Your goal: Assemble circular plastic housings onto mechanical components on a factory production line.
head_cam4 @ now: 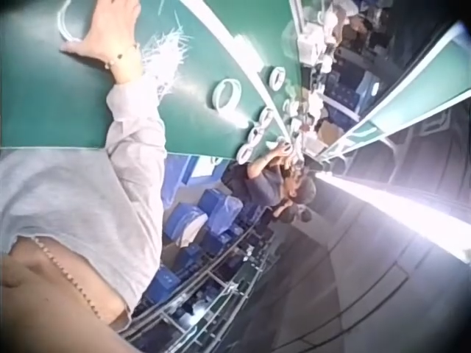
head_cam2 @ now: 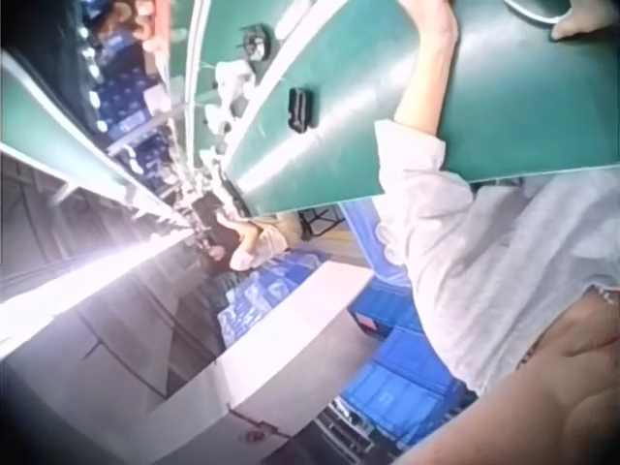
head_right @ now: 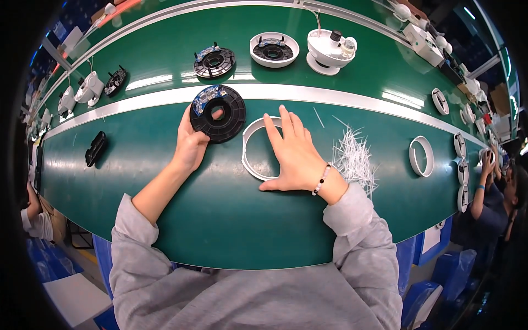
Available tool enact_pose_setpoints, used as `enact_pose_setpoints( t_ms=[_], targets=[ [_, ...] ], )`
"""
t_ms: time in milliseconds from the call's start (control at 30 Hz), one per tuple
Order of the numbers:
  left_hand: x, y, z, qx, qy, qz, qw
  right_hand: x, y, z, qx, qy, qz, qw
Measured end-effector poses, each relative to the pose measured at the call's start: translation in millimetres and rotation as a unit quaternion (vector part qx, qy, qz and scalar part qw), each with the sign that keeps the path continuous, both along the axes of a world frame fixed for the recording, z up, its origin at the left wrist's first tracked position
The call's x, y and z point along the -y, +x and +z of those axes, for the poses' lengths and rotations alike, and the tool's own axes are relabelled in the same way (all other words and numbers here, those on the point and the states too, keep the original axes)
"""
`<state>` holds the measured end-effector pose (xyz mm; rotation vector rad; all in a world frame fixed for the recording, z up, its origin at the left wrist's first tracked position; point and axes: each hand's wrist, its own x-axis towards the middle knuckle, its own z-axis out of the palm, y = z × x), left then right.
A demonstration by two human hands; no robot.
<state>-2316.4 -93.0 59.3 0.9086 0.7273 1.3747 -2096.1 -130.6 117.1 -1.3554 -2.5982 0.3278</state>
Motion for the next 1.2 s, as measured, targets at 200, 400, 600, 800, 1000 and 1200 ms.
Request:
enact_pose_setpoints(
  t_ms=[200,400,600,800,1000,1200],
  targets=[
    [8.6,-11.6,6.6,0.049,-0.058,0.000,0.997,0.6,-5.9,5.8,-0.178,-0.015,-0.034,0.983],
    [65.1,-4.0,2.1,0.032,-0.158,-0.011,0.987,11.1,-41.1,-6.7,-0.585,-0.231,-0.084,0.773],
    [103.0,-51.6,38.4,-0.094,-0.192,-0.360,0.908,0.5,-25.0,-11.9,-0.684,-0.184,-0.083,0.701],
    [6.3,-63.3,-7.1,-0.523,0.077,0.071,0.846,5.6,-68.8,-36.8,-0.752,-0.319,-0.083,0.571],
    [5.8,-45.1,-11.6,-0.219,-0.034,-0.067,0.973,-3.3,-83.8,-34.4,-0.784,-0.291,-0.060,0.544],
    [27.9,-52.7,8.3,0.152,-0.115,-0.246,0.950,-12.0,-105.7,-22.8,-0.740,-0.204,0.003,0.641]
  ],
)
